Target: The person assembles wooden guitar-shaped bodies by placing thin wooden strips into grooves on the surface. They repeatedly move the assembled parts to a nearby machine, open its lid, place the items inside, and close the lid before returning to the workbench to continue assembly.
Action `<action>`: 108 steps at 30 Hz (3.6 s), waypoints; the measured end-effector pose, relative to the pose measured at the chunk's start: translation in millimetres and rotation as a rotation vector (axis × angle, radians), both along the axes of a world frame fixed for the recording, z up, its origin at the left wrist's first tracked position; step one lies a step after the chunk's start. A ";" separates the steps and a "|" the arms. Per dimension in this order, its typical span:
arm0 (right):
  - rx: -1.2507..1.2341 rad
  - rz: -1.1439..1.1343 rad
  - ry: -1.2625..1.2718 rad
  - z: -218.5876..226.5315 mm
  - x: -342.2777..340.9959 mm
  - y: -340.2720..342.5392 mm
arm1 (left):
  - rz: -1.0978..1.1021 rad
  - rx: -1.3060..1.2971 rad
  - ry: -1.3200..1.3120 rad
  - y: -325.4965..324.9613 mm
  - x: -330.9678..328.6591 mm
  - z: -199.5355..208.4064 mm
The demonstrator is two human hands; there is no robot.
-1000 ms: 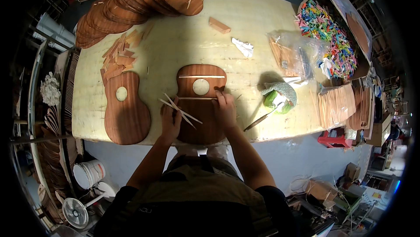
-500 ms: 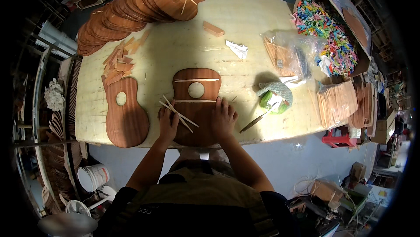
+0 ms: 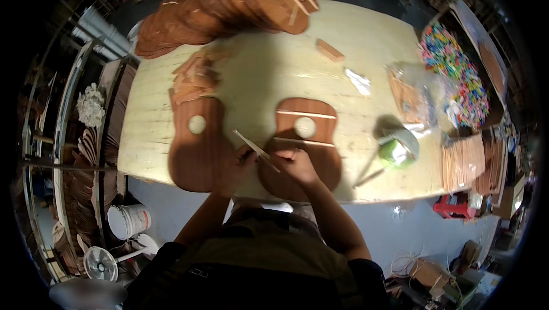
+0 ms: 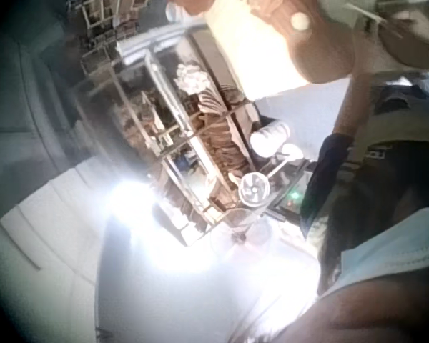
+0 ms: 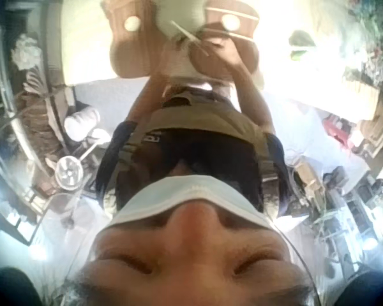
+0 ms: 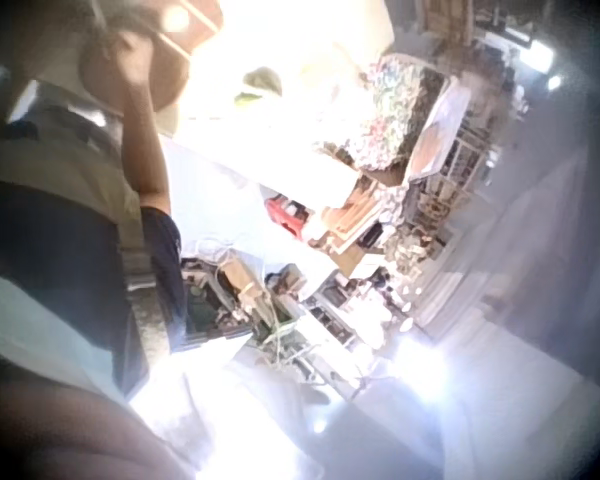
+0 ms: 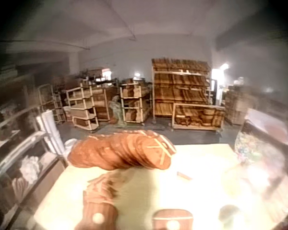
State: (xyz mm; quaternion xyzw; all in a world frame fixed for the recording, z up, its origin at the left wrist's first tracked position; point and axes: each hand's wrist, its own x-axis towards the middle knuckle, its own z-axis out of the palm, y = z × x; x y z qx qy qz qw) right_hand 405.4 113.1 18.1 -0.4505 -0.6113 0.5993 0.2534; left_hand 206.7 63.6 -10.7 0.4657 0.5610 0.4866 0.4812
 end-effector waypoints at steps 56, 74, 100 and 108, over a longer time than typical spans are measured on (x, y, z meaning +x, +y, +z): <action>0.945 -0.367 -0.772 -50.7 -239.4 27.8 | 0.201 0.323 0.730 10.3 -268.4 -32.7; 0.940 -0.101 -0.334 -29.2 -234.1 -7.3 | 0.145 0.328 0.779 -60.3 -238.3 -17.2; 0.880 -0.224 -0.967 -56.5 -222.9 -43.9 | 0.035 0.239 1.017 -55.5 -236.1 -37.7; 0.846 -0.291 -0.759 -31.2 -223.4 18.5 | 0.058 0.201 0.729 -53.9 -245.0 -17.9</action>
